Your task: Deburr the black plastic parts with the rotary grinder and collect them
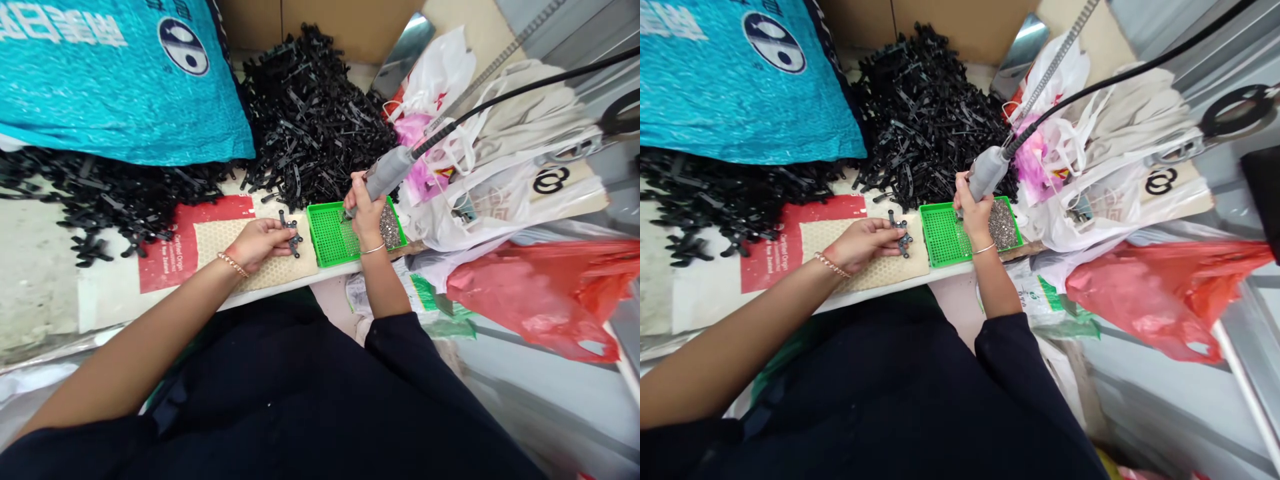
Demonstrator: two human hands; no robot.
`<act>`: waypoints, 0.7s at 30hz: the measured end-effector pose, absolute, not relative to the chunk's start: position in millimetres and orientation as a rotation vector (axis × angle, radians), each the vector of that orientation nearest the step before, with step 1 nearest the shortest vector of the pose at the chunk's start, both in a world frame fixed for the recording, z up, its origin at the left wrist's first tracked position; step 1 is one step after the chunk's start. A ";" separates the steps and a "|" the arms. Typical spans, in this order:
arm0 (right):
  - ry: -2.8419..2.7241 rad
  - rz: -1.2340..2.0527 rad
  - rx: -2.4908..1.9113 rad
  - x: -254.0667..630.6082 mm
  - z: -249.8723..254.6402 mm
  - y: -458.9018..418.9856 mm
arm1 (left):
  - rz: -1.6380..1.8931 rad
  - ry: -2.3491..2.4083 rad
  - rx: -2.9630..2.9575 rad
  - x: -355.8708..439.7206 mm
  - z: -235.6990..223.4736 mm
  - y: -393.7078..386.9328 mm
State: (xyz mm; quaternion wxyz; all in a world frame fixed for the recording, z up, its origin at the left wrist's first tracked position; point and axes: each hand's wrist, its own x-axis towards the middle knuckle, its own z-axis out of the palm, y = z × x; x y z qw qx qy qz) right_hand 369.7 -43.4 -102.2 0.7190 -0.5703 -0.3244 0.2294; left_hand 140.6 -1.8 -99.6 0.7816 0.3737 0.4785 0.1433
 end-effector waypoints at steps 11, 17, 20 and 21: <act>-0.742 0.522 -1.250 371.9 -103.1 -43.4 | 0.328 1.055 0.793 143.4 -93.7 -4.8; -0.759 0.526 -1.206 372.1 -105.7 -44.6 | 0.327 1.042 0.789 141.9 -98.6 -3.0; -0.778 0.521 -1.188 370.7 -106.9 -44.8 | 0.320 1.050 0.786 142.9 -96.6 -3.5; -0.778 0.513 -1.193 370.4 -106.6 -44.6 | 0.323 1.053 0.787 143.4 -95.2 -4.0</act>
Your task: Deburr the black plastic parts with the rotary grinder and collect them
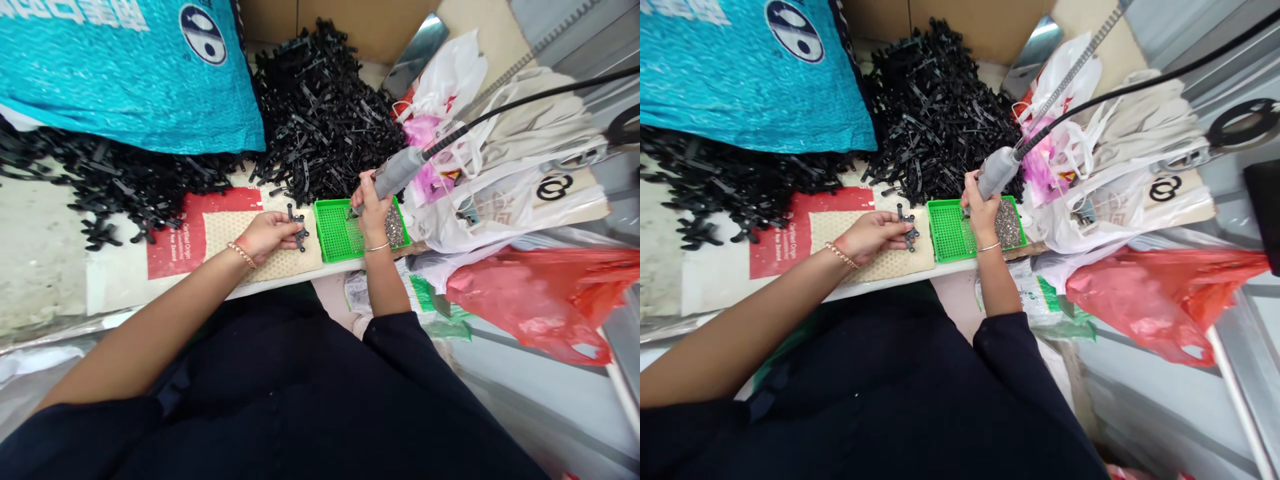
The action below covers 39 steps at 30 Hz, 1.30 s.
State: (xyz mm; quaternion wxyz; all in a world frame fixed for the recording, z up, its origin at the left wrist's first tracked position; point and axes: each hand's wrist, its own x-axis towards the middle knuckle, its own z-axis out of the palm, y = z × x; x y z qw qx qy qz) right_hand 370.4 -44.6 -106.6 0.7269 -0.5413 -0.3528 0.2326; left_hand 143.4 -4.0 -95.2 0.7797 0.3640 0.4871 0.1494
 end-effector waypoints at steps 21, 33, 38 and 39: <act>-0.756 0.790 -1.119 271.5 -67.7 -48.0 | 0.401 1.017 0.804 144.4 -99.4 -6.0; -0.736 0.804 -1.050 270.3 -67.5 -48.1 | 0.408 1.016 0.803 144.2 -99.1 -6.3; -0.753 0.779 -1.089 269.0 -67.8 -48.5 | 0.407 0.998 0.806 143.8 -102.4 -6.0; -0.760 0.774 -1.093 268.9 -67.8 -48.8 | 0.407 0.998 0.807 143.8 -102.4 -6.1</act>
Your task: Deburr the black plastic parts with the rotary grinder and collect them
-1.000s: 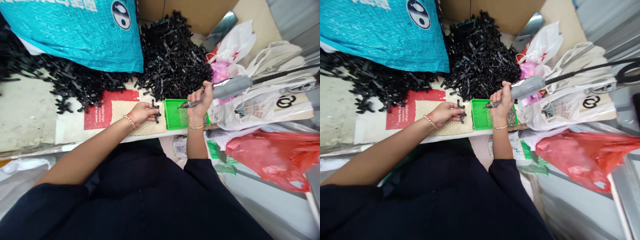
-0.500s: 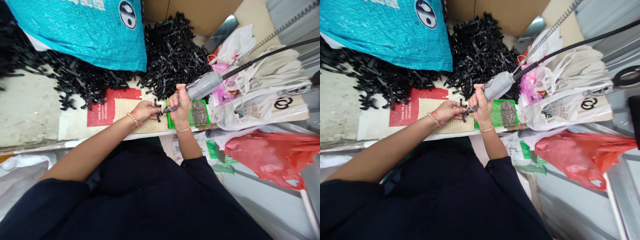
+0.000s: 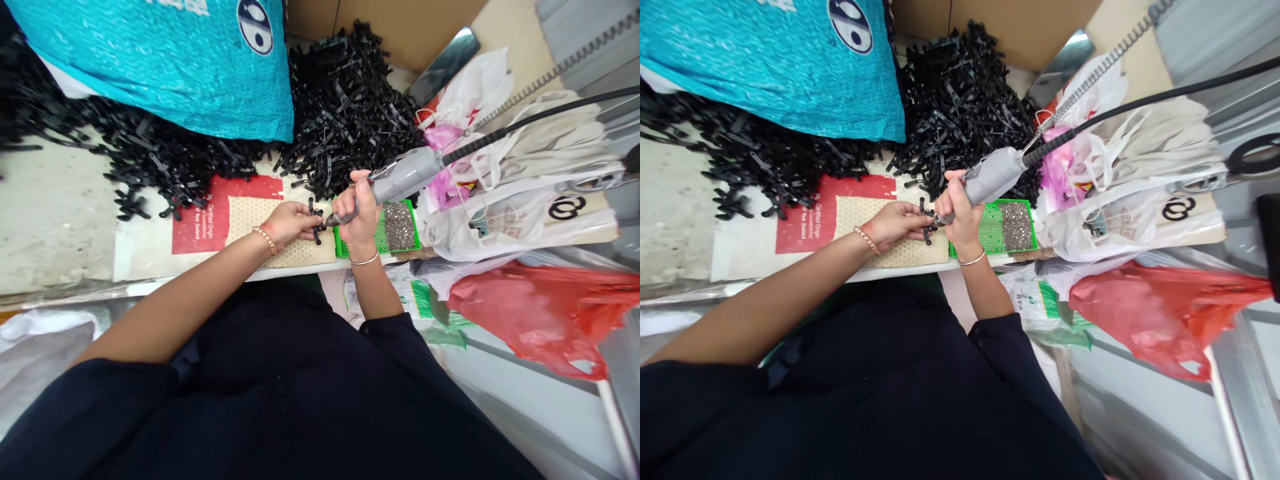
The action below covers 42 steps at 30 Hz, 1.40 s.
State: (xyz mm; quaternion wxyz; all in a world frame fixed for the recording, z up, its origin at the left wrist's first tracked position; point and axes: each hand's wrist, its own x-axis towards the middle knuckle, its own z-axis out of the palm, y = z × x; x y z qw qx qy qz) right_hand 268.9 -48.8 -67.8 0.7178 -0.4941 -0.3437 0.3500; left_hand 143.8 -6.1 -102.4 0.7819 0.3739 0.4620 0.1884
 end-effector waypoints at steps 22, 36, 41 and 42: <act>-0.823 0.775 -1.122 268.7 -70.6 -54.1 | 0.409 0.993 0.830 143.3 -105.2 -6.2; -0.792 0.776 -1.166 266.3 -69.7 -53.8 | 0.409 0.999 0.832 143.4 -106.3 -7.1; -0.806 0.782 -1.044 267.7 -68.8 -54.3 | 0.404 0.989 0.821 143.5 -106.7 -5.9; -0.808 0.778 -1.034 267.9 -68.7 -54.5 | 0.404 0.986 0.819 143.3 -106.9 -5.7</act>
